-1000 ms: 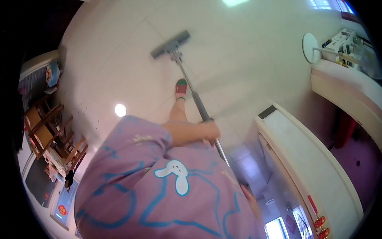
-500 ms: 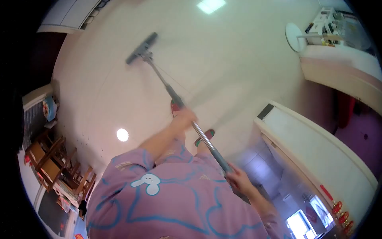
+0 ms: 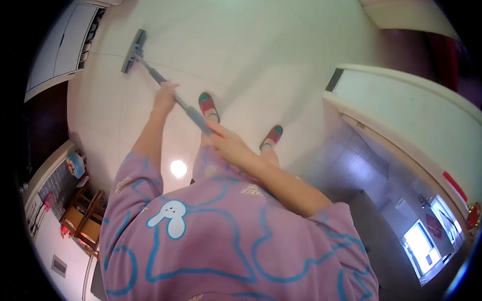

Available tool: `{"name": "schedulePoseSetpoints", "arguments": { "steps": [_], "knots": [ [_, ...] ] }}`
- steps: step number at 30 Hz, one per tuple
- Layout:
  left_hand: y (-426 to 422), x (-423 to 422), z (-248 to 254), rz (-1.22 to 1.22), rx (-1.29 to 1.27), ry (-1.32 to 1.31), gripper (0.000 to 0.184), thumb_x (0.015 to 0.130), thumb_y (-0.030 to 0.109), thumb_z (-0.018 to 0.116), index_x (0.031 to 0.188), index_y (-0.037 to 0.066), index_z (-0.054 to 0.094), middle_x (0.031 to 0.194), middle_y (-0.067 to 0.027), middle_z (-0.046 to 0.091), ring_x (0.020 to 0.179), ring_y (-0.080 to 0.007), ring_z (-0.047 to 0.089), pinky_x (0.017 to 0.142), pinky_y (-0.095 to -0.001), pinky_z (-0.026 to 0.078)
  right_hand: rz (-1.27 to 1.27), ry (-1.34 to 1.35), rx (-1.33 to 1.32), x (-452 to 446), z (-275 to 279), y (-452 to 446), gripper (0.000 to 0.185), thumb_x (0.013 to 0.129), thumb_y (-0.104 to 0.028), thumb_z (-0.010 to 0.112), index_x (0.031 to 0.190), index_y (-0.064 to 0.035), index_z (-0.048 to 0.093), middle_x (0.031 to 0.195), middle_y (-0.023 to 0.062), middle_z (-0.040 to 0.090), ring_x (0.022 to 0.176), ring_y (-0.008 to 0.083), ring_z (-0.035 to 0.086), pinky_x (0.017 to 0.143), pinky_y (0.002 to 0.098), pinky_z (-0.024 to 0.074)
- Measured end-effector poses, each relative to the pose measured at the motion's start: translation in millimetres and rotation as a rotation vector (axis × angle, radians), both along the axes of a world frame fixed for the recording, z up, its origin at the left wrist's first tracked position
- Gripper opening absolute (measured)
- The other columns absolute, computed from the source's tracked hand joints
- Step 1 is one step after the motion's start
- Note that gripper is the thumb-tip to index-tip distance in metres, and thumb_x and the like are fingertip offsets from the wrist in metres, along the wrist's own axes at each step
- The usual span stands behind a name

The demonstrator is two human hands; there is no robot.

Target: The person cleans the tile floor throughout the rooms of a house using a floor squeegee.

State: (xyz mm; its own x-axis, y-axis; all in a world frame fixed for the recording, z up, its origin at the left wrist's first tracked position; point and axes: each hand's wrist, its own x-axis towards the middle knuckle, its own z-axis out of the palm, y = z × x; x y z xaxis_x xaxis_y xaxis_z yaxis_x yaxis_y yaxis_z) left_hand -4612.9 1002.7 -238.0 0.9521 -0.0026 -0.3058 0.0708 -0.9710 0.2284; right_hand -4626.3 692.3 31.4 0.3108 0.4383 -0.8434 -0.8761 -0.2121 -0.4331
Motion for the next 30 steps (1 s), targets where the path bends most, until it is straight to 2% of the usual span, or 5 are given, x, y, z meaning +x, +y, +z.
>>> {"name": "schedulePoseSetpoints", "arguments": {
  "steps": [6,11,17,23,30],
  "knots": [
    [-280,-79,41,-0.34,-0.533,0.015,0.023,0.077,0.007,0.06,0.09,0.022,0.071,0.102,-0.0017,0.066,0.109,-0.0289,0.054,0.098,-0.0489,0.033,-0.045,-0.018,-0.314,-126,39,-267,0.042,0.093,-0.021,0.05,0.134,-0.0163,0.052,0.076,-0.0032,0.051,0.053,0.0028,0.039,0.046,0.0177,0.0301],
    [-502,-192,55,-0.907,-0.805,0.282,0.02,0.073,0.022,0.063,0.092,0.023,0.068,0.083,-0.0039,0.065,0.089,-0.0247,0.062,0.081,-0.0448,0.044,-0.089,0.127,-0.642,-256,148,-425,0.044,0.091,-0.011,0.051,0.135,-0.013,0.051,0.07,-0.0026,0.053,0.05,0.0033,0.04,0.044,0.0194,0.0311],
    [-672,-229,198,-1.486,-1.028,0.602,0.028,0.074,0.027,0.068,0.098,0.013,0.063,0.086,-0.0102,0.065,0.088,-0.0334,0.063,0.071,-0.0483,0.049,-0.121,0.318,-0.974,-318,297,-496,0.043,0.088,-0.004,0.055,0.13,-0.0033,0.053,0.074,0.0087,0.064,0.047,0.009,0.05,0.044,0.0219,0.04],
    [-684,-225,181,-1.241,-0.952,0.559,0.021,0.073,0.024,0.066,0.091,0.012,0.065,0.085,-0.0104,0.066,0.087,-0.0319,0.064,0.071,-0.0464,0.05,0.361,-0.37,-1.063,-329,267,-532,0.042,0.079,0.0,0.062,0.121,0.0002,0.06,0.081,0.0051,0.065,0.061,0.0078,0.051,0.059,0.0208,0.045],
    [-521,-96,103,-0.469,-0.524,0.196,0.012,0.066,0.022,0.071,0.078,0.017,0.071,0.073,-0.0096,0.067,0.075,-0.0305,0.066,0.066,-0.0447,0.051,0.506,-0.343,-0.791,-155,133,-449,0.038,0.09,-0.012,0.058,0.128,-0.0118,0.057,0.101,0.0106,0.069,0.083,0.0146,0.063,0.078,0.0266,0.0485]
  ]
}}
